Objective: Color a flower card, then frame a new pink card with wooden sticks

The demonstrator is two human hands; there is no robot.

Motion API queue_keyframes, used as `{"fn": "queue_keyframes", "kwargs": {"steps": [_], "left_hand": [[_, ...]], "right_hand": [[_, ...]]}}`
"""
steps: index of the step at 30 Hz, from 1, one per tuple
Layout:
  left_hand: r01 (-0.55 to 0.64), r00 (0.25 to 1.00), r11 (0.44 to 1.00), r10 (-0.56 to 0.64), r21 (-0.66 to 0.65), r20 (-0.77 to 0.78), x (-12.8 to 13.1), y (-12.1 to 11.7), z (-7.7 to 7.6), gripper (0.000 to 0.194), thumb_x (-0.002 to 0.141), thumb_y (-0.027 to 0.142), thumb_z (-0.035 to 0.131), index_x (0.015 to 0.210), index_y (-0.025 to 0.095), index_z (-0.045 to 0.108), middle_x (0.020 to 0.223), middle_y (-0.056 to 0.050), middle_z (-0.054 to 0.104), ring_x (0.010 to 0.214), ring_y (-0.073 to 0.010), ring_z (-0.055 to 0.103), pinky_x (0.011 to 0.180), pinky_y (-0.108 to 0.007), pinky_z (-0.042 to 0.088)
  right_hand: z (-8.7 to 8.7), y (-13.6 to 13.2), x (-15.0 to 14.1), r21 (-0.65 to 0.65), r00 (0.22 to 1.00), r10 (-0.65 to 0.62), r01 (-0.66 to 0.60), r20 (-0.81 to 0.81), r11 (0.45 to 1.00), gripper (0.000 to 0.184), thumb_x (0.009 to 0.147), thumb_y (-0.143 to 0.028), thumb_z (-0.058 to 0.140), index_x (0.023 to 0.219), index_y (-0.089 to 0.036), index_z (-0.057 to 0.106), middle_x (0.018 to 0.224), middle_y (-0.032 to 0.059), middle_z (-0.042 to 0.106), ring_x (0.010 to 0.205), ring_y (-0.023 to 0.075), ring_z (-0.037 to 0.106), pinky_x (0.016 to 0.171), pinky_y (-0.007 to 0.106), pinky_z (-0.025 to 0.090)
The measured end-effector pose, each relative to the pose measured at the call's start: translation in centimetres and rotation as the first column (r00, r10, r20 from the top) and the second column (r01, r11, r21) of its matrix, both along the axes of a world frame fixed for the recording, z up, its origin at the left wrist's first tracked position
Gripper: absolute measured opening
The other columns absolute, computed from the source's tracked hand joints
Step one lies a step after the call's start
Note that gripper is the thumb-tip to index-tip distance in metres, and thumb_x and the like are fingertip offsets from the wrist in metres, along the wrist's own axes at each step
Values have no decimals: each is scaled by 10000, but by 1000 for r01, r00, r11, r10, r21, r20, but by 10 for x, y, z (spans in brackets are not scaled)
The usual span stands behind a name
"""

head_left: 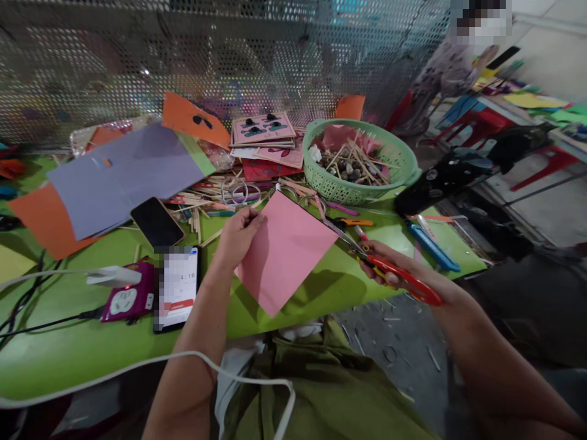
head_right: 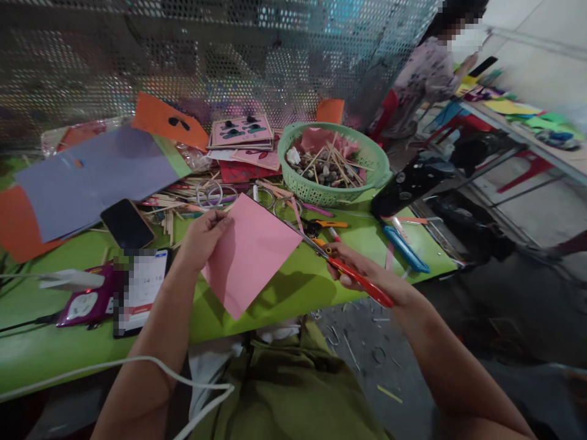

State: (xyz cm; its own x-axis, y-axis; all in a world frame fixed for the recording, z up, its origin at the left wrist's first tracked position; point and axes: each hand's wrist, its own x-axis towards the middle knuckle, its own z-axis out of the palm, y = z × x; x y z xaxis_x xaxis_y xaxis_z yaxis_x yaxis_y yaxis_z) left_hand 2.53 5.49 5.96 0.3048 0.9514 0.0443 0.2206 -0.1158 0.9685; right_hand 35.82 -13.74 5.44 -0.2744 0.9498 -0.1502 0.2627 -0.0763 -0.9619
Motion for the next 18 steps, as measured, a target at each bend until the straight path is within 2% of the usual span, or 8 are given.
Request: {"fn": "queue_keyframes", "kwargs": {"steps": [5, 10, 18], "left_hand": [[13, 1000, 1000, -13, -9, 24, 0, 2, -4, 212, 830, 399, 684, 818, 191, 644, 769, 17, 594, 728, -143, 489, 702, -270, 390], [8, 999, 1000, -8, -14, 43, 0, 3, -5, 231, 805, 414, 699, 813, 188, 650, 770, 13, 601, 749, -148, 503, 718, -274, 389], [21, 998, 1000, -20, -20, 62, 0, 2, -3, 250, 798, 434, 703, 830, 192, 649, 787, 7, 614, 754, -156, 511, 729, -283, 393]], "right_hand": [[5, 1, -1, -30, 1000, 11, -11, 4, 999, 815, 884, -786, 636, 1452, -221, 484, 940, 41, 576, 724, 168, 479, 595, 321, 378], [11, -1, -6, -28, 999, 17, -18, -29, 999, 713, 915, -742, 633, 1419, -250, 527, 958, 37, 577, 727, 160, 453, 605, 317, 366], [24, -6, -15, -109, 998, -49, 45, -37, 993, 743, 885, -777, 648, 1425, -280, 535, 971, 28, 572, 715, 159, 426, 611, 321, 351]]}}
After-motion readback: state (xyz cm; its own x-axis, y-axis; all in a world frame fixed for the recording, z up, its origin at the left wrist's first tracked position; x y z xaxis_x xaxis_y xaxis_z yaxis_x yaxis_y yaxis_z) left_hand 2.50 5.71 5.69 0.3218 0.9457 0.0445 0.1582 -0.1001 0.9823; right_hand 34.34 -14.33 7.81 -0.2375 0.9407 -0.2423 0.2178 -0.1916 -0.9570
